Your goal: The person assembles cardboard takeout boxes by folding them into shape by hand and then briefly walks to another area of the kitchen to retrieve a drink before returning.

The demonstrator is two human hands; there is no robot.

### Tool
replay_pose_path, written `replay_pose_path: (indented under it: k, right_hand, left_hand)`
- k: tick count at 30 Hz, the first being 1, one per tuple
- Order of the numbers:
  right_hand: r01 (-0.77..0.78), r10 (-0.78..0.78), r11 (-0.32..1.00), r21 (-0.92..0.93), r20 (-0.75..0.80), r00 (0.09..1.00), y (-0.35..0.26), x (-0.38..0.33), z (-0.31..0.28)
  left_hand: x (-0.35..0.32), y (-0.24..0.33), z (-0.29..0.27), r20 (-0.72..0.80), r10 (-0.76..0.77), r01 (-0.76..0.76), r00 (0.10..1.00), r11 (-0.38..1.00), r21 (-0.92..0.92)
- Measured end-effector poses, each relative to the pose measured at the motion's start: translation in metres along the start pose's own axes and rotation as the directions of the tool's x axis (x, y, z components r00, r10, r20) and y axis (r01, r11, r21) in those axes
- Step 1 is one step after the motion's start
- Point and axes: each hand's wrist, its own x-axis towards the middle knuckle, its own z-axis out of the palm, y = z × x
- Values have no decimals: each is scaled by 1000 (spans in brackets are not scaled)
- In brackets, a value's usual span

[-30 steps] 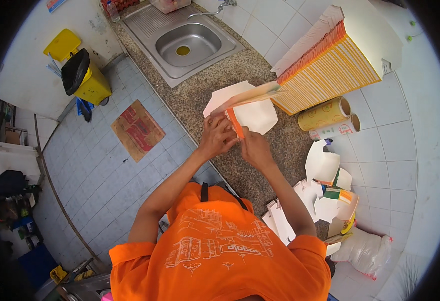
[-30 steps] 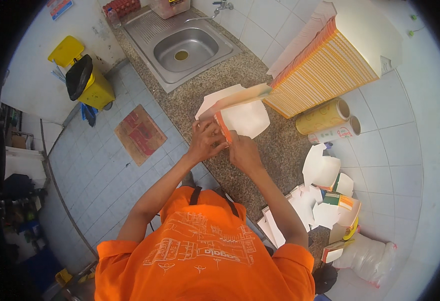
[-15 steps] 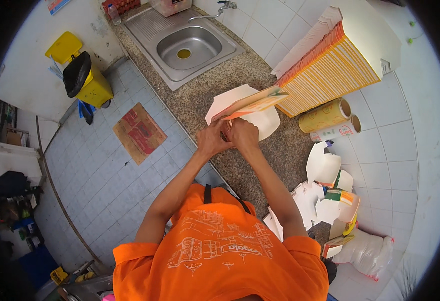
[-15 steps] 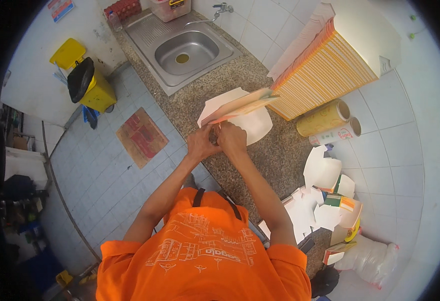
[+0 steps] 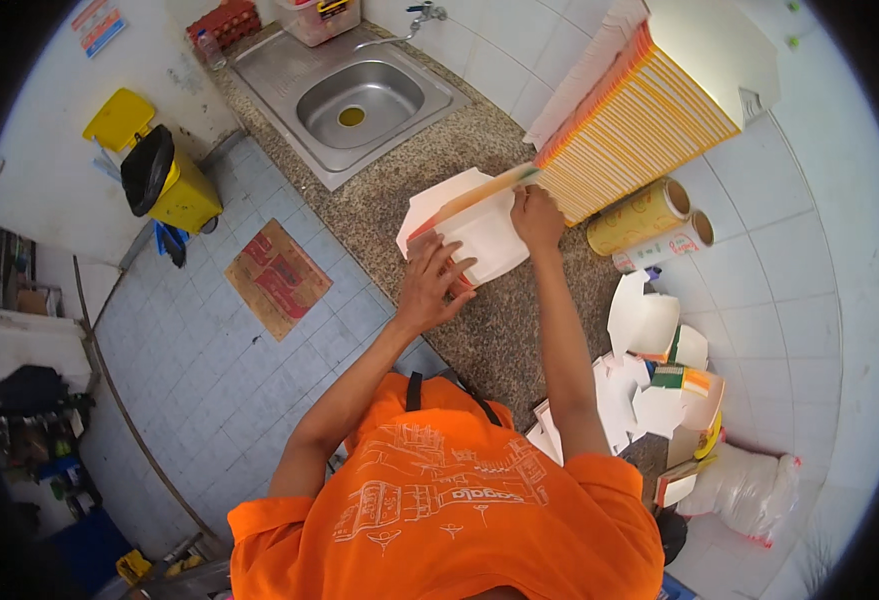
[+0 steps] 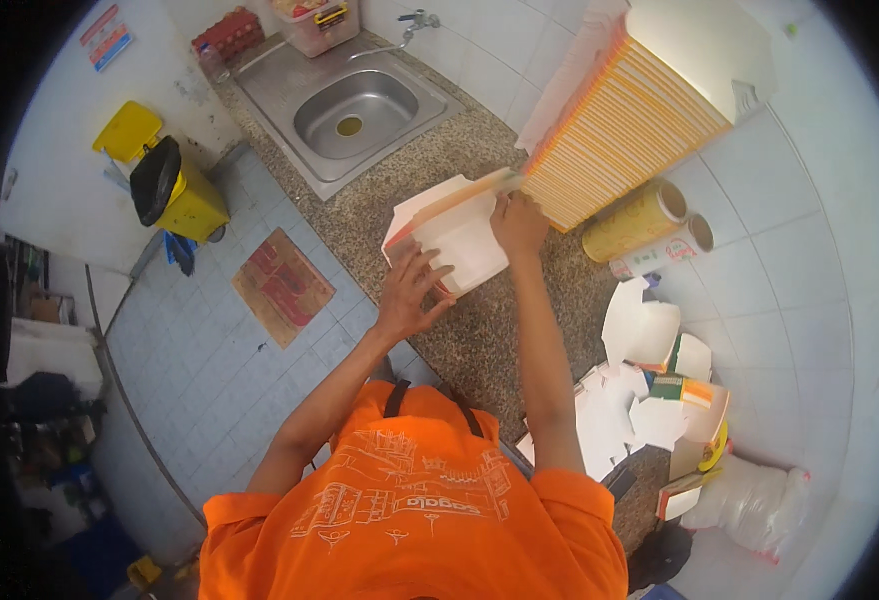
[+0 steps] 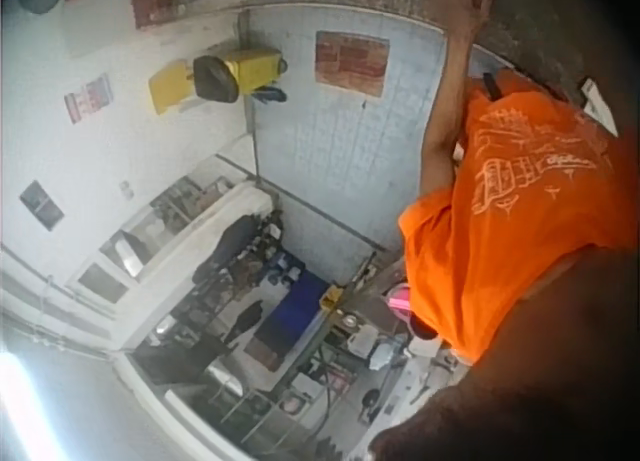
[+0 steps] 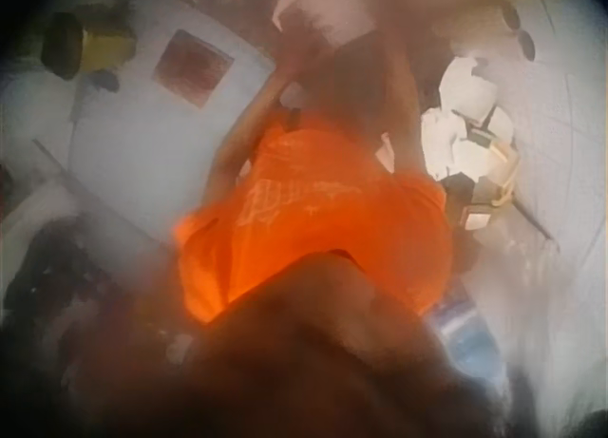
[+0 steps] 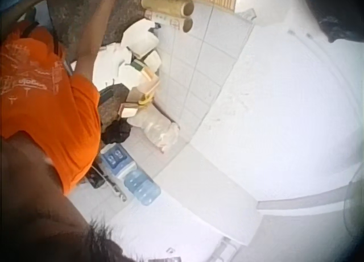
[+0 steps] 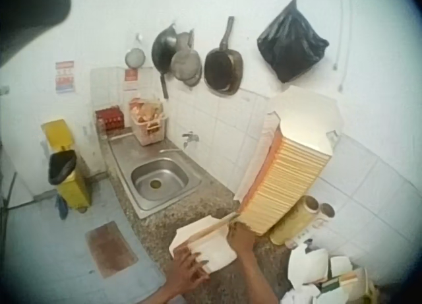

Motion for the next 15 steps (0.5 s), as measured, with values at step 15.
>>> replay_pose_path:
  k: [15]
  right_hand:
    - [-364,366,929,68,-323,873,235,-30,-60]
  left_hand:
    - [-10,-5,25,103,100,-115,990,982,151]
